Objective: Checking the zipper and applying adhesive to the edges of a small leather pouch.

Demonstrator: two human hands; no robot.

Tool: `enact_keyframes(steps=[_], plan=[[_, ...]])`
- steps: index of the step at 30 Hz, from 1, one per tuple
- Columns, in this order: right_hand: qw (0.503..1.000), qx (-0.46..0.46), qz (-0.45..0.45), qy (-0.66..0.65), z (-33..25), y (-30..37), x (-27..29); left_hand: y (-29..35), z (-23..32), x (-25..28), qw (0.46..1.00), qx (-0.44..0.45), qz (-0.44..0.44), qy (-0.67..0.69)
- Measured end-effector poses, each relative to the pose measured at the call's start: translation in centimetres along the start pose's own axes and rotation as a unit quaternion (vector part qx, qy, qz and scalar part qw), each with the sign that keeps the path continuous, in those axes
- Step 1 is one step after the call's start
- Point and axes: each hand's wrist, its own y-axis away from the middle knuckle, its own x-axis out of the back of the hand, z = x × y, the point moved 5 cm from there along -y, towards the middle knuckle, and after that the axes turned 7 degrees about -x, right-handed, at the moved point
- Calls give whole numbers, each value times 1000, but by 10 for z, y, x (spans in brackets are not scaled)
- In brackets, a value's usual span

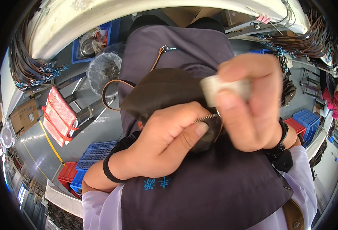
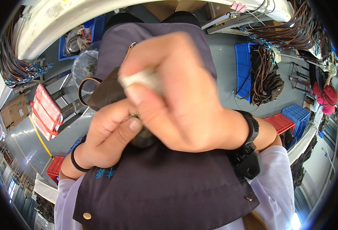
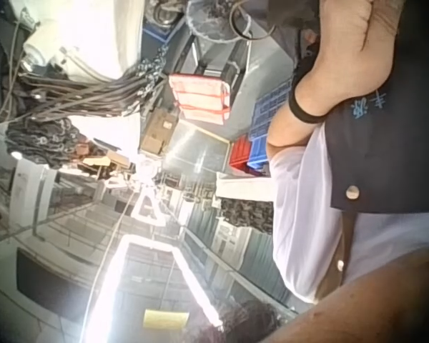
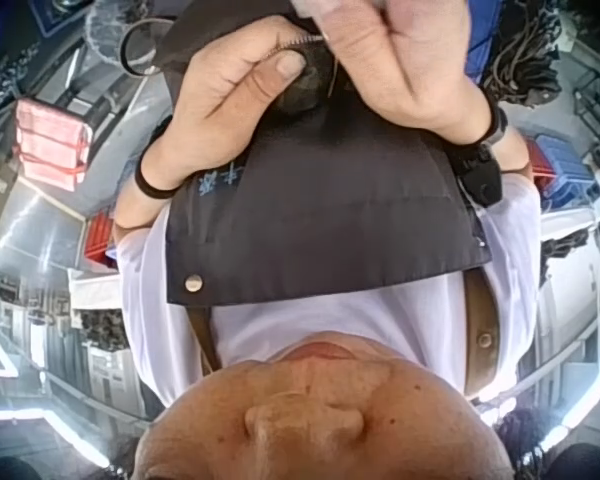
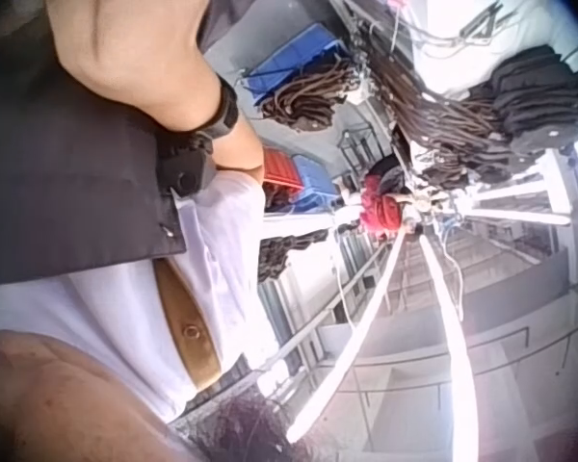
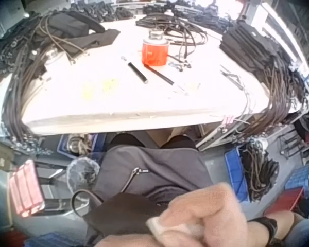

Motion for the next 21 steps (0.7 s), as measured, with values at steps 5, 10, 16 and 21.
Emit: enact_keyframes(steps=[5,10,16,21], plan=[[987,-93,6,-131,-4,13,6,2,-3,6,987,130,-1,91],[996,44,-63,54,-21,14,-3,3,-4,4,996,75,-7,57],[996,67,-28,53,-11,7,-16,5,-10,-3,994,57,8,97],[998,49,-37,13,-9,9,-12,6,-3,1,990,101,3,93]])
